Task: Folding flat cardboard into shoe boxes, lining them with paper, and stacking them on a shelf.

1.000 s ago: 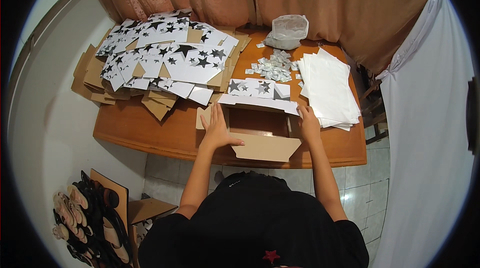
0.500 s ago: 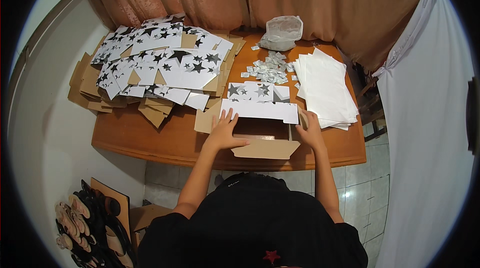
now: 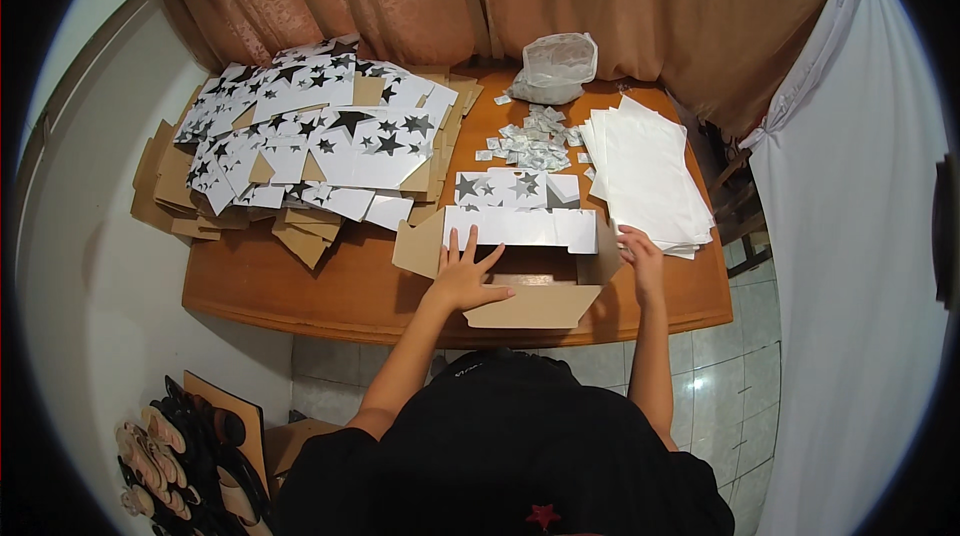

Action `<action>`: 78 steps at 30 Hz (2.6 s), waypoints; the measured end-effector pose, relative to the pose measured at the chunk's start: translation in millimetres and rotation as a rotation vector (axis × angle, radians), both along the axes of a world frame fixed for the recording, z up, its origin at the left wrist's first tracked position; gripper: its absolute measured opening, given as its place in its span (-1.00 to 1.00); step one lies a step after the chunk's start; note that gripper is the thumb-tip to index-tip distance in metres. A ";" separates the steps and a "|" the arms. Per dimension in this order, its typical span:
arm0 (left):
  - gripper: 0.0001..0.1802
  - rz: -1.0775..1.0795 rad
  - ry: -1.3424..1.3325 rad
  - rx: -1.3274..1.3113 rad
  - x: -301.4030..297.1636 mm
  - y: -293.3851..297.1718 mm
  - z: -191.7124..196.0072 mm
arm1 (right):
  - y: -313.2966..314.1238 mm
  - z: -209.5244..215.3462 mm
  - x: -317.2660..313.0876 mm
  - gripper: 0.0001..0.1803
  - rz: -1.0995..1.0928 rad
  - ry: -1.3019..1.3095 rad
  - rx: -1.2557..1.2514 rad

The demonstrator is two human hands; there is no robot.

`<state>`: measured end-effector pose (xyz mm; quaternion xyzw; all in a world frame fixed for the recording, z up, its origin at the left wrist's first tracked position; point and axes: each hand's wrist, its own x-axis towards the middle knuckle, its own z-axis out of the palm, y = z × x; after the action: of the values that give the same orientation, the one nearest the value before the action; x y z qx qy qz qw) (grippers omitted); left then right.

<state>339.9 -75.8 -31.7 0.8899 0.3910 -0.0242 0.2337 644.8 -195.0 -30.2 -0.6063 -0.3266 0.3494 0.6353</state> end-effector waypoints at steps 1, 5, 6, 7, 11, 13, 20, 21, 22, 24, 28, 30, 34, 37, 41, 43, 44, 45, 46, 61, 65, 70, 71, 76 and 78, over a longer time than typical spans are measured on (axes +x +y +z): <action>0.03 -0.007 -0.001 0.002 0.5 -0.3 0.3 | 8.6 -5.1 -6.7 -0.75 -0.001 0.001 0.000; 0.04 -0.001 -0.002 -0.003 -0.6 -1.4 0.4 | 43.6 -9.5 -40.0 -0.60 0.048 -0.598 -0.109; 0.04 -0.002 -0.016 0.008 -1.2 -1.6 -1.2 | 49.7 -3.7 -48.9 -0.47 0.050 -0.723 -0.167; 0.03 -0.004 -0.031 0.020 -1.8 -1.9 -2.5 | 55.0 -0.3 -54.9 -0.47 0.053 -0.723 -0.167; 0.01 -0.020 -0.053 0.019 -2.3 -4.2 3.1 | 64.8 -3.4 -66.1 -0.20 0.087 -1.042 -0.365; -0.02 -0.027 -0.067 -0.002 -1.9 -4.6 5.4 | 66.1 -9.1 -67.8 -0.14 0.073 -1.133 -0.395; -0.10 0.031 -0.153 0.088 -8.3 -6.4 4.4 | 67.9 -6.5 -81.7 -0.07 0.075 -1.374 -0.556; -0.15 0.099 -0.165 0.172 -9.6 -9.7 17.4 | 67.9 -8.6 -77.3 -0.07 0.084 -1.342 -0.544; -0.20 0.168 -0.177 0.255 -11.1 -12.4 29.4 | 66.7 -10.8 -73.8 -0.07 0.079 -1.339 -0.548; -0.22 0.340 -0.211 0.376 -19.1 -17.3 47.8 | 64.9 -13.1 -72.3 -0.08 0.072 -1.338 -0.499; -0.20 0.704 -0.383 0.473 -48.8 -9.5 42.1 | 61.6 -5.4 -77.6 -0.09 0.073 -1.348 -0.498; -0.19 0.729 -0.324 0.401 -54.3 -5.2 48.8 | 62.9 -6.5 -75.5 -0.08 0.079 -1.313 -0.487; -0.22 0.363 -0.779 -0.030 -44.0 -7.3 55.6 | 63.5 -7.9 -72.5 -0.08 0.091 -1.318 -0.487; -0.22 0.152 -0.681 -0.051 -27.6 -9.1 40.6 | 64.1 -3.1 -74.3 -0.07 0.119 -1.267 -0.502; -0.19 0.008 -0.431 -0.009 -18.6 -4.9 20.3 | 63.4 0.5 -74.7 -0.08 0.135 -1.248 -0.509; -0.19 -0.009 -0.365 -0.001 -18.8 -1.4 11.3 | 63.1 0.4 -75.8 -0.09 0.152 -1.223 -0.515; -0.18 -0.019 -0.349 -0.020 -18.6 0.5 11.2 | 63.2 -2.5 -76.1 -0.10 0.136 -1.268 -0.523; -0.16 -0.029 -0.333 -0.040 -18.5 2.3 11.1 | 63.3 -4.8 -76.1 -0.11 0.120 -1.314 -0.532; -0.16 -0.031 -0.333 -0.041 -18.3 3.8 11.1 | 63.1 -6.7 -75.4 -0.11 0.119 -1.313 -0.533; -0.43 -0.069 -0.250 -0.265 -48.9 -1.4 37.7 | 67.9 -15.7 -43.3 -0.27 0.197 -0.978 -0.443; -0.51 0.179 -0.518 -0.215 -35.7 19.0 -7.7 | 68.6 -30.1 -26.7 -0.28 0.187 -0.616 -0.125; -0.14 0.615 -0.422 0.123 4.5 8.5 -13.8 | 58.6 -19.2 -41.9 -0.30 0.157 -0.889 -0.230; -0.15 0.644 -0.423 0.077 4.1 11.1 -20.1 | 57.2 -10.1 -50.6 -0.31 0.162 -0.956 -0.267; -0.19 0.650 -0.291 0.066 13.3 8.9 -13.3 | 53.1 2.4 -68.9 -0.26 0.139 -1.147 -0.424; -0.20 0.646 -0.247 0.072 15.3 8.6 -10.3 | 54.4 3.5 -72.4 -0.25 0.154 -1.206 -0.468</action>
<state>355.2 -67.2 -42.1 0.7239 0.6220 0.1728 0.2435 572.4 -140.6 -26.7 -0.7931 -0.5839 0.0542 0.1649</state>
